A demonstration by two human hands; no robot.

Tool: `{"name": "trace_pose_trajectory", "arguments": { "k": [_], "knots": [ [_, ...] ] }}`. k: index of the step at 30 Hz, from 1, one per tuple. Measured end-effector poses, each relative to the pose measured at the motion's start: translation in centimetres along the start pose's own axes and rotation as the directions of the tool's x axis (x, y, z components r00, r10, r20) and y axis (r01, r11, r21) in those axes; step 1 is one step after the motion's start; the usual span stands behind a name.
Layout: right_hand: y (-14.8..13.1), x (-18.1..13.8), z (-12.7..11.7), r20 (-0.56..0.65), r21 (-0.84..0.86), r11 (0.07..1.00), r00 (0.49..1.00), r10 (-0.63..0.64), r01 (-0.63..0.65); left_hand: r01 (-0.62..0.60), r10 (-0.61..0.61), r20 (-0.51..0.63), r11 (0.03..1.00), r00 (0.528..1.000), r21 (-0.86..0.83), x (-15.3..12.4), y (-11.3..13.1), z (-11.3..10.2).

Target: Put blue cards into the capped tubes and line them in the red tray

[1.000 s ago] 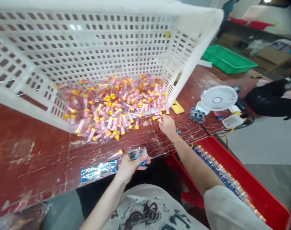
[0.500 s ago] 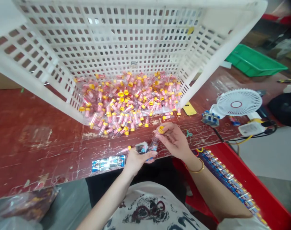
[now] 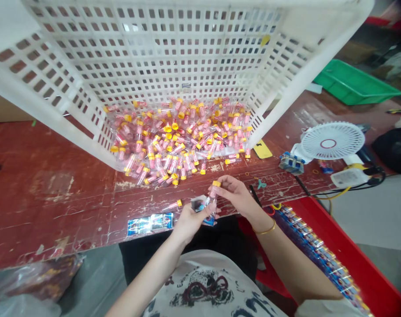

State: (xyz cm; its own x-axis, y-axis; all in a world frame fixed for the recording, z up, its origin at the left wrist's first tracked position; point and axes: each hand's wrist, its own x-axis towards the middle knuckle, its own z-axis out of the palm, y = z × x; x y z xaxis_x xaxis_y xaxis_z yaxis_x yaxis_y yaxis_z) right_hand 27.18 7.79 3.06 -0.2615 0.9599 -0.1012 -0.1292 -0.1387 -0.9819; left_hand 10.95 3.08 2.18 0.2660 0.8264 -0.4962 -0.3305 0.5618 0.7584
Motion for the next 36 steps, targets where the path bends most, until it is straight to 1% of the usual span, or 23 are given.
{"name": "trace_pose_trajectory", "arguments": {
  "k": [2,4,5,6,9,11,12,15,18,26,30,33,35,36],
  "knots": [
    [0.0,-0.9,0.2,0.109,-0.057,0.998,0.994,-0.011,0.018,0.034,-0.034,0.003,0.996,0.999,-0.082,0.1,0.1,0.4],
    [0.0,-2.1,0.8,0.226,-0.128,0.990,0.974,-0.031,0.061,0.060,-0.060,0.005,0.985,0.998,-0.159,0.3,0.4,0.9],
    [0.1,-2.7,1.1,0.254,-0.165,0.982,0.966,-0.046,0.090,0.068,-0.068,0.007,0.980,0.998,-0.185,0.4,0.5,1.1],
    [0.3,-3.2,1.5,0.244,-0.203,0.971,0.967,-0.073,0.124,0.074,-0.073,0.012,0.977,0.997,-0.199,0.5,0.7,1.4],
    [1.1,-4.1,2.1,0.084,-0.313,0.926,0.977,-0.196,0.213,0.081,-0.076,0.035,0.977,0.997,-0.195,0.5,1.0,1.8],
    [1.6,-4.2,2.1,0.006,-0.358,0.907,0.972,-0.234,0.221,0.090,-0.083,0.046,0.981,0.996,-0.175,0.4,0.9,1.8],
    [1.8,-4.2,1.9,-0.011,-0.368,0.904,0.971,-0.237,0.217,0.092,-0.086,0.044,0.982,0.995,-0.162,0.3,0.8,1.7],
    [1.8,-4.3,1.3,-0.005,-0.385,0.897,0.971,-0.239,0.218,0.082,-0.081,0.012,0.988,0.997,-0.128,0.1,0.3,1.4],
    [1.7,-4.5,1.0,0.015,-0.403,0.877,0.960,-0.279,0.261,0.063,-0.063,-0.003,0.993,0.998,-0.102,-0.1,0.0,1.4],
    [1.6,-5.2,0.6,0.011,-0.426,0.854,0.945,-0.327,0.300,-0.044,0.048,0.051,0.996,0.998,-0.081,-0.2,-0.3,2.2],
    [1.3,-5.4,0.6,0.001,-0.454,0.842,0.945,-0.327,0.292,-0.093,0.095,0.059,0.995,0.994,-0.045,-0.1,-0.4,2.7],
    [1.0,-5.9,0.2,-0.056,-0.501,0.825,0.941,-0.333,0.262,-0.063,0.062,0.049,0.997,0.997,0.032,0.0,-0.5,3.3],
    [1.4,-6.9,-1.3,-0.141,-0.555,0.805,0.930,-0.339,0.210,-0.006,0.004,0.023,0.998,1.000,0.062,0.0,-0.6,3.9],
    [1.8,-7.7,-2.8,-0.194,-0.592,0.789,0.921,-0.338,0.165,0.030,-0.031,0.017,0.997,0.999,0.066,-0.1,-0.7,4.2]
  ]
}}
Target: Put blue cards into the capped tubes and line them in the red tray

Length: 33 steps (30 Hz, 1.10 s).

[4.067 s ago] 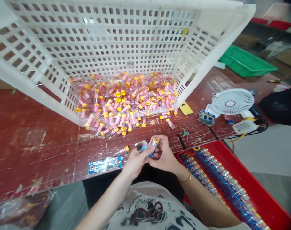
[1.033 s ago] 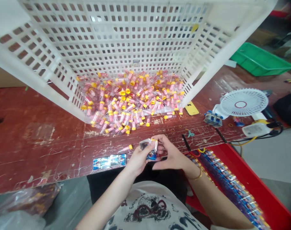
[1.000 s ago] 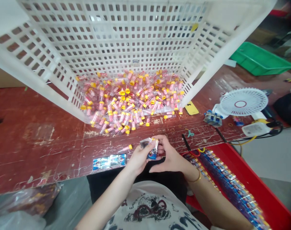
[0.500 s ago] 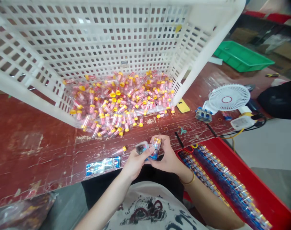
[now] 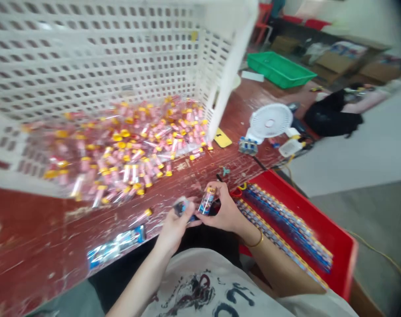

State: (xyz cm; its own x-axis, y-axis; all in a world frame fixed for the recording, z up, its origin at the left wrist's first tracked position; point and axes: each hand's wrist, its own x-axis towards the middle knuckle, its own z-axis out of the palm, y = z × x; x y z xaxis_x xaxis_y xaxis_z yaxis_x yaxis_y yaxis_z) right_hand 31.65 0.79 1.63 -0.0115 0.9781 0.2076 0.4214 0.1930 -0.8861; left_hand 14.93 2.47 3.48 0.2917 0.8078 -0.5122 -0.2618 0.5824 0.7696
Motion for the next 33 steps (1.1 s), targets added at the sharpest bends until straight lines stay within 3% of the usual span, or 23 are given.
{"name": "trace_pose_trajectory", "arguments": {
  "k": [2,4,6,7,10,12,14,19,22,25,27,29,31,33],
  "knots": [
    [3.2,-2.3,-3.9,-0.094,-0.163,0.981,0.991,0.092,-0.106,0.095,-0.096,0.039,0.995,0.995,0.007,-0.1,-0.1,0.4],
    [7.1,-6.3,-9.5,-0.204,-0.383,0.866,0.944,0.259,-0.320,0.171,-0.175,0.102,0.984,0.979,0.053,0.1,-0.4,0.7],
    [10.6,-11.9,-15.8,-0.361,-0.565,0.576,0.805,0.470,-0.590,0.190,-0.207,0.106,0.970,0.973,0.152,0.5,-0.9,1.0],
    [12.1,-15.0,-18.8,-0.435,-0.568,0.472,0.732,0.524,-0.675,0.183,-0.207,0.106,0.962,0.973,0.200,0.7,-1.2,1.2],
    [15.4,-23.1,-25.3,-0.582,-0.512,0.249,0.546,0.603,-0.822,0.179,-0.212,0.090,0.941,0.973,0.287,1.2,-2.2,2.0],
    [17.5,-26.4,-27.2,-0.618,-0.475,0.149,0.449,0.645,-0.867,0.199,-0.229,0.067,0.932,0.971,0.302,1.4,-2.7,2.4],
    [19.8,-27.8,-27.7,-0.619,-0.461,0.089,0.392,0.681,-0.883,0.238,-0.264,0.047,0.922,0.963,0.307,1.6,-3.0,2.6],
    [24.4,-27.6,-26.9,-0.595,-0.472,0.035,0.347,0.725,-0.881,0.262,-0.279,0.031,0.930,0.960,0.259,1.7,-3.0,2.9],
    [24.4,-27.6,-27.1,-0.595,-0.480,0.047,0.365,0.716,-0.876,0.228,-0.240,0.023,0.944,0.971,0.239,1.5,-3.0,3.0],
    [22.4,-27.5,-27.3,-0.580,-0.508,0.120,0.442,0.684,-0.853,0.232,-0.245,0.040,0.950,0.969,0.209,1.3,-3.1,2.3],
    [20.8,-25.9,-26.6,-0.555,-0.541,0.215,0.537,0.635,-0.813,0.221,-0.233,0.056,0.960,0.971,0.170,1.1,-3.1,1.6],
    [19.1,-22.1,-24.2,-0.504,-0.582,0.415,0.710,0.492,-0.700,0.209,-0.227,0.112,0.966,0.967,0.153,0.9,-2.9,0.7],
    [16.6,-16.1,-19.8,-0.388,-0.586,0.667,0.882,0.269,-0.461,0.173,-0.190,0.114,0.975,0.975,0.142,0.8,-2.4,-0.1],
    [13.6,-8.5,-13.8,-0.247,-0.540,0.817,0.966,0.076,-0.202,0.125,-0.135,0.068,0.983,0.989,0.137,0.4,-1.7,-0.9]
  ]
}}
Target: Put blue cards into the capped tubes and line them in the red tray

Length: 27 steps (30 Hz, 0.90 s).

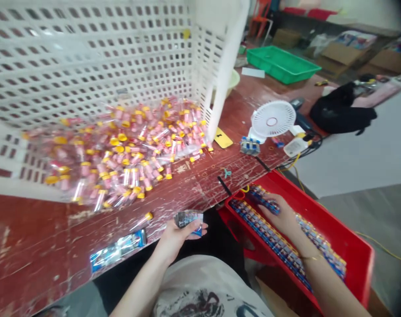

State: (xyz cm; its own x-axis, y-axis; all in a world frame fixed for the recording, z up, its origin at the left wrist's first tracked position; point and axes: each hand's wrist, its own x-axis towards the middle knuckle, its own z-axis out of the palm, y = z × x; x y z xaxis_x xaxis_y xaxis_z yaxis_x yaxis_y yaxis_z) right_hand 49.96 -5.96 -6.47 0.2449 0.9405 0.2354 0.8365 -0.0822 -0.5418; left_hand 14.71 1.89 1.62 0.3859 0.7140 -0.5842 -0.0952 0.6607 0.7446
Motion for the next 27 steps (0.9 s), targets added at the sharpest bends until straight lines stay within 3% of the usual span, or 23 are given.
{"name": "trace_pose_trajectory", "arguments": {
  "k": [3,5,8,11,13,15,18,21,23,27],
  "knots": [
    [-10.2,8.8,6.8,0.128,-0.028,0.935,0.929,-0.349,0.355,-0.059,0.057,-0.093,0.998,0.994,-0.024,-1.0,0.7,-1.2],
    [-14.6,13.7,10.3,0.184,-0.053,0.897,0.887,-0.424,0.440,-0.073,0.064,-0.127,0.995,0.990,-0.068,-1.6,1.1,-1.9],
    [-17.2,18.6,13.1,0.273,-0.058,0.854,0.831,-0.485,0.517,-0.100,0.086,-0.122,0.989,0.989,-0.109,-2.3,1.5,-2.8],
    [-17.3,20.6,13.5,0.339,-0.017,0.823,0.778,-0.529,0.568,-0.151,0.135,-0.126,0.980,0.983,-0.132,-2.4,1.6,-3.5],
    [-17.4,20.6,12.9,0.339,0.017,0.819,0.767,-0.544,0.573,-0.176,0.157,-0.131,0.972,0.979,-0.157,-2.1,1.5,-3.7],
    [-18.0,19.6,11.9,0.295,0.036,0.834,0.791,-0.536,0.551,-0.185,0.162,-0.134,0.966,0.978,-0.181,-1.7,1.4,-3.8],
    [-19.7,16.8,9.8,0.185,0.359,0.860,0.875,-0.447,0.363,-0.126,0.099,-0.127,0.965,0.987,-0.230,-1.3,1.4,-3.7],
    [-21.8,13.3,7.4,0.223,0.769,0.637,0.910,-0.350,0.057,-0.043,0.032,-0.047,0.962,0.998,-0.270,-1.2,1.5,-3.5],
    [-22.8,11.4,6.0,0.256,0.832,0.553,0.914,-0.315,-0.043,-0.037,0.030,-0.028,0.965,0.999,-0.260,-1.2,1.5,-3.3],
    [-23.9,9.3,4.0,0.227,0.814,0.579,0.941,-0.253,-0.041,-0.075,0.059,-0.081,0.975,0.995,-0.209,-1.1,1.5,-3.1]
  ]
}}
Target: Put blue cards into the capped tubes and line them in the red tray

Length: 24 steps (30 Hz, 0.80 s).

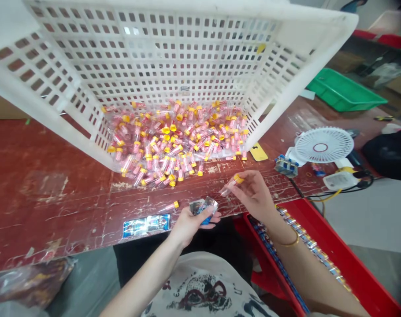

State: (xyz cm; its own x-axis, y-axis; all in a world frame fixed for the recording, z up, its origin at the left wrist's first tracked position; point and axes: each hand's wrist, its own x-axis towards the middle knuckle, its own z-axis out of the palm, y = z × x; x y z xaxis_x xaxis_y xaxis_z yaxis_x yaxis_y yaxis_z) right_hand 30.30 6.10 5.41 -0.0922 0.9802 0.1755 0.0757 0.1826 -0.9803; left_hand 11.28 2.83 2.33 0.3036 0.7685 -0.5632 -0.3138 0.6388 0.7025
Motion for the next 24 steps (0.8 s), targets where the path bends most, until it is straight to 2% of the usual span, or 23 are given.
{"name": "trace_pose_trajectory", "arguments": {
  "k": [6,11,14,17,19,21,24],
  "knots": [
    [-1.1,-0.7,0.5,0.091,-0.251,0.951,0.983,-0.161,0.179,-0.062,0.061,-0.069,0.998,0.996,-0.019,0.2,-0.2,0.0],
    [-1.3,-0.5,0.9,0.096,-0.331,0.916,0.974,-0.205,0.225,-0.107,0.105,-0.072,0.994,0.992,-0.024,0.4,-0.3,-0.1],
    [-1.0,-0.3,1.2,0.098,-0.279,0.949,0.987,-0.128,0.150,-0.118,0.116,-0.070,0.993,0.991,-0.028,0.5,-0.3,0.0],
    [0.1,0.1,1.5,0.107,-0.098,0.995,0.993,0.043,-0.032,-0.099,0.097,-0.071,0.995,0.993,-0.021,0.2,-0.1,0.2],
    [0.9,0.2,1.8,0.124,0.015,0.991,0.984,0.129,-0.132,-0.101,0.099,-0.060,0.994,0.993,-0.027,-0.2,0.0,0.5],
    [1.3,-0.2,2.3,0.156,0.079,0.981,0.974,0.164,-0.177,-0.106,0.104,-0.040,0.993,0.994,-0.059,-0.4,0.2,0.9],
    [1.4,-1.7,3.5,0.246,0.090,0.979,0.957,0.154,-0.180,-0.088,0.086,-0.017,0.984,0.996,-0.158,-0.4,0.6,1.6]
  ]
}}
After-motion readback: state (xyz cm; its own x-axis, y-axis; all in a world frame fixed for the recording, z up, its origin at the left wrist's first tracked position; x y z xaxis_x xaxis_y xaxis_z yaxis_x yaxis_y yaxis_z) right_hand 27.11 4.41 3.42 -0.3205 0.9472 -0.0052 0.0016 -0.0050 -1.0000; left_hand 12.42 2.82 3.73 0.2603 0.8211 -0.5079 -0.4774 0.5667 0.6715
